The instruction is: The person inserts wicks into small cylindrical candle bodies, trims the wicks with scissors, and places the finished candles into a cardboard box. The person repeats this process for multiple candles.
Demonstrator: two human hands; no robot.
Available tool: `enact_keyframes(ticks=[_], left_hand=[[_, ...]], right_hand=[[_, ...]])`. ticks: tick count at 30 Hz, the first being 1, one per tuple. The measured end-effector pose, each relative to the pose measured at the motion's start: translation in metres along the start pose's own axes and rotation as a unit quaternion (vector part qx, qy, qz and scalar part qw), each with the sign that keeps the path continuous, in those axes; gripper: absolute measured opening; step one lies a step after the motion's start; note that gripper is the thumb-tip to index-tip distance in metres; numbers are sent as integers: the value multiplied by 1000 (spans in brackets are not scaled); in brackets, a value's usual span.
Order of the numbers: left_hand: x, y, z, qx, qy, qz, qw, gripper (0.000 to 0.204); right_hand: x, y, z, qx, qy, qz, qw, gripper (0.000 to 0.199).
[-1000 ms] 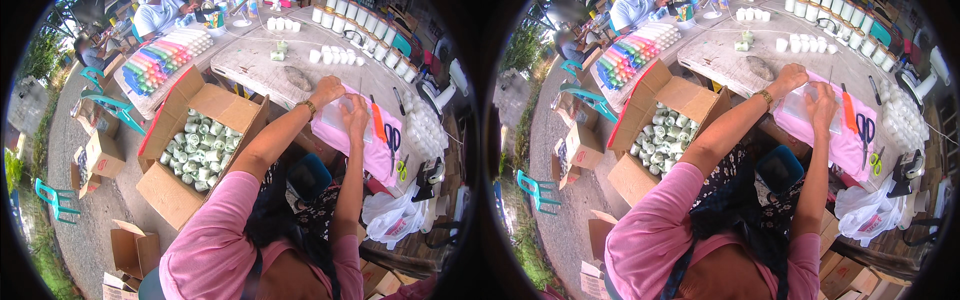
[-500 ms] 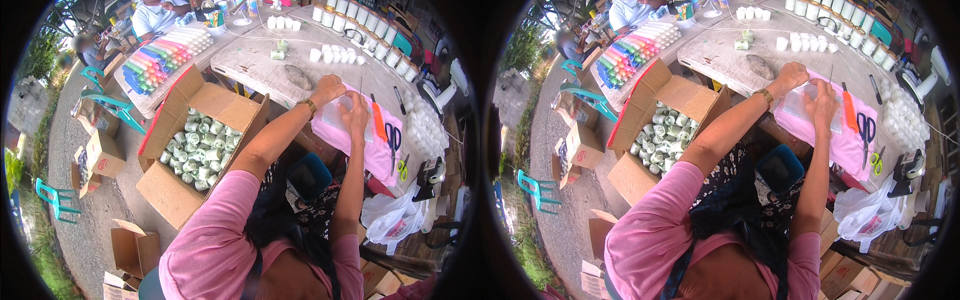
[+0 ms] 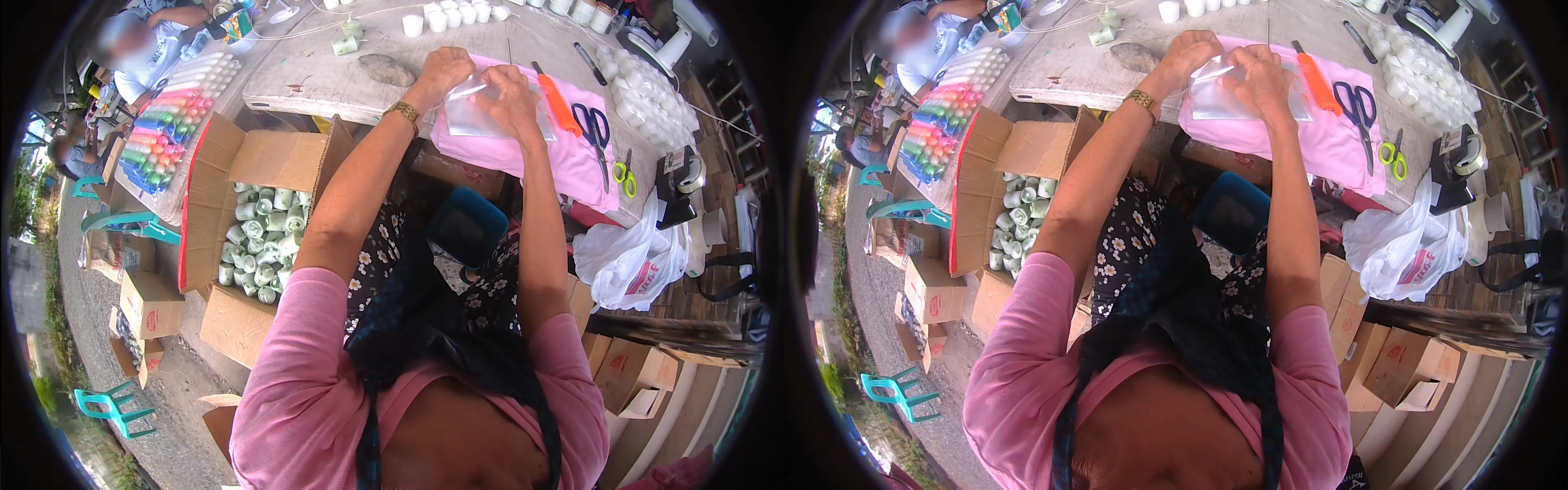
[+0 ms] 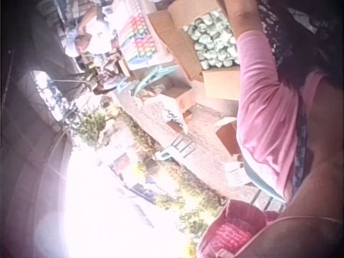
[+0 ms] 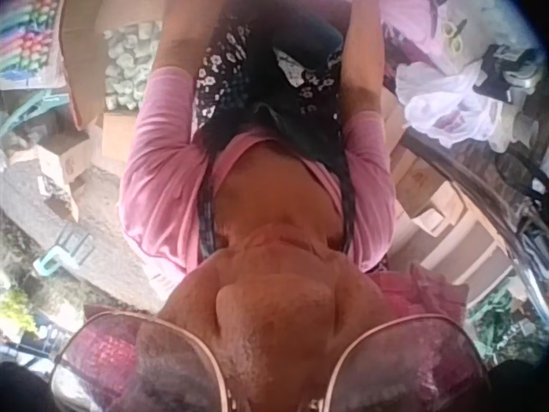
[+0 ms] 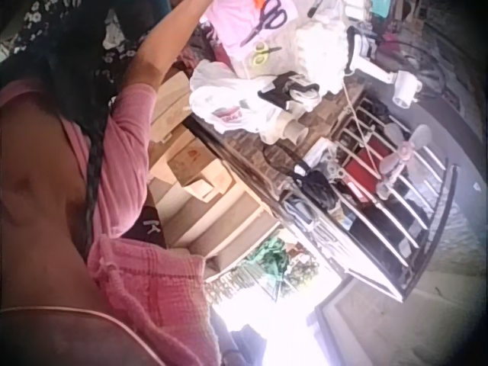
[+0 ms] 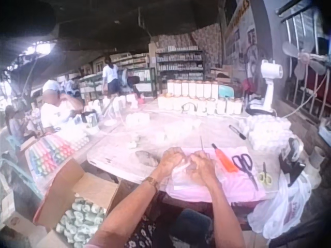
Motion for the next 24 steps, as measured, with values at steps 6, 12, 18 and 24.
enact_keyframes(ticks=[6, 12, 18, 24], left_hand=[[-2, -8, 1, -119, -31, -10, 992, 20], [-9, 6, -1, -32, -59, 88, 994, 24], [-16, 16, -1, 147, -58, 122, 980, 36], [13, 8, 20, 306, 8, 255, 917, 33]], right_hand=[[0, 5, -9, 150, 78, -52, 984, 25], [-1, 12, -12, 276, 82, 75, 955, 21], [2, 41, -24, 604, 237, 65, 758, 20], [2, 107, -18, 824, 209, 147, 506, 25]])
Point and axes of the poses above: each hand's wrist, its own x-axis towards the middle knuckle, its own z-axis out of the palm, y = z × x, the point moved 5 cm from there along x, towards the middle knuckle, and after that the axes turned 11 degrees about x, right-handed, at the moved point
